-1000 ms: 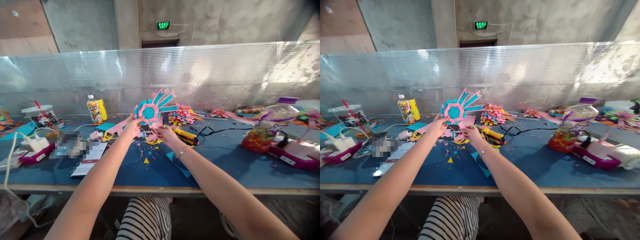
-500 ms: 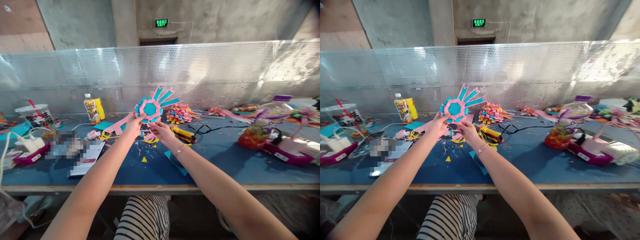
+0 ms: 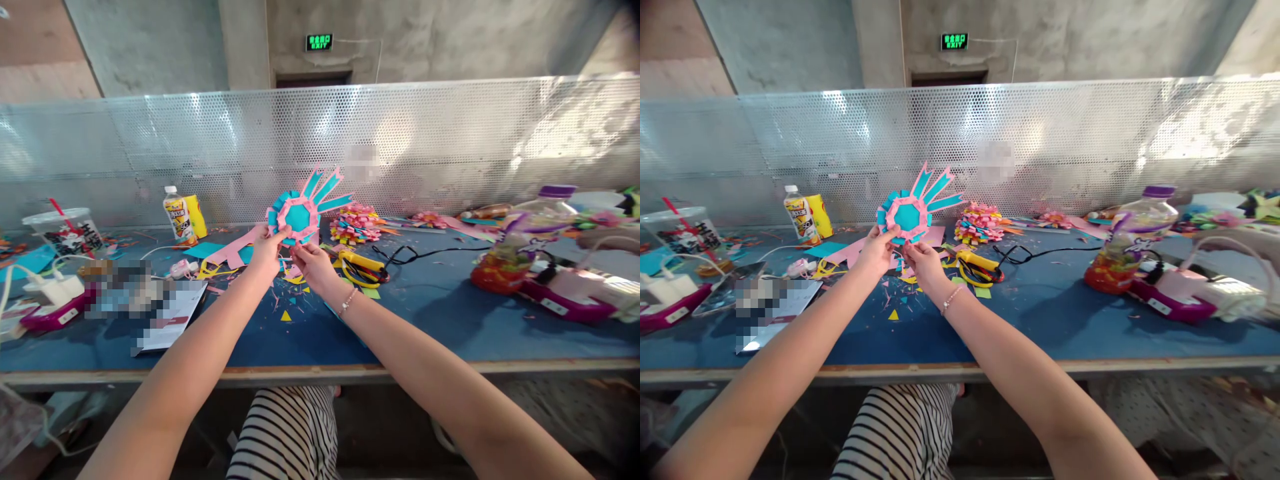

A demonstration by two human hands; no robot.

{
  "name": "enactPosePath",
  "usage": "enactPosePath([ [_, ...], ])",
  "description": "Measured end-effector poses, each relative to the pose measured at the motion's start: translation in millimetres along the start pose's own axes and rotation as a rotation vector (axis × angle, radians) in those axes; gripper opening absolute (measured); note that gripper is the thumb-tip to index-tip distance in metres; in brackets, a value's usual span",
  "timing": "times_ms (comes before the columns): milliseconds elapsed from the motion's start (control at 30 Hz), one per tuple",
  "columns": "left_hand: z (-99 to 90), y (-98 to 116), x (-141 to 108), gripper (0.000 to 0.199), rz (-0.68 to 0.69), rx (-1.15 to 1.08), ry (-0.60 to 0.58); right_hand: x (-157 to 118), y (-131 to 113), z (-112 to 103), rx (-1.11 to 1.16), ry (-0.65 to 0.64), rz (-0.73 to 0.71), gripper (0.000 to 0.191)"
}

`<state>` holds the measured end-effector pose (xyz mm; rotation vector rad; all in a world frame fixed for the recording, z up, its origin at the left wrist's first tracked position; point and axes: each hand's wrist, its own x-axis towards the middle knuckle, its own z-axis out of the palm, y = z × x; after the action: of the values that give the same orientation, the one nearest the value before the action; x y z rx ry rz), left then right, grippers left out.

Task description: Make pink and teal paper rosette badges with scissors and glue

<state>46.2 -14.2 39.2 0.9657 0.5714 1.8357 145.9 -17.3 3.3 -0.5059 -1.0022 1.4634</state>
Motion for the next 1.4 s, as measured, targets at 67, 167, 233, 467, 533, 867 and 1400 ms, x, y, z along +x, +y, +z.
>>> enactPosePath([
  [67,0.4,0,0,0.035,-0.014,-0.016,0.029,0,1,0,0.021,-0.003,-0.003,0.027],
  [167,1.9,2,-1,0.035,-0.055,-0.047,0.044,0,1,1,0.045,-0.013,-0.005,0.026],
  [233,3.6,4,-2,0.034,-0.069,-0.053,0.024,-1,1,1,0.025,-0.008,0.003,0.025],
  [467,6.2,5,-6,0.035,-0.013,-0.038,-0.019,0,0,3,0.020,-0.011,-0.027,0.025],
  [533,5.6,2,-5,0.034,-0.004,-0.039,-0.020,0,0,4,0.031,0.005,-0.036,0.025],
  [867,7.8,5,-8,0.032,0.022,-0.032,0.059,-4,-7,9,0.196,-0.151,-0.008,0.020],
  [1400,2.0,-2,-4,0.037,0.018,-0.029,0.036,-13,-16,11,0.113,-0.217,-0.011,0.031],
])
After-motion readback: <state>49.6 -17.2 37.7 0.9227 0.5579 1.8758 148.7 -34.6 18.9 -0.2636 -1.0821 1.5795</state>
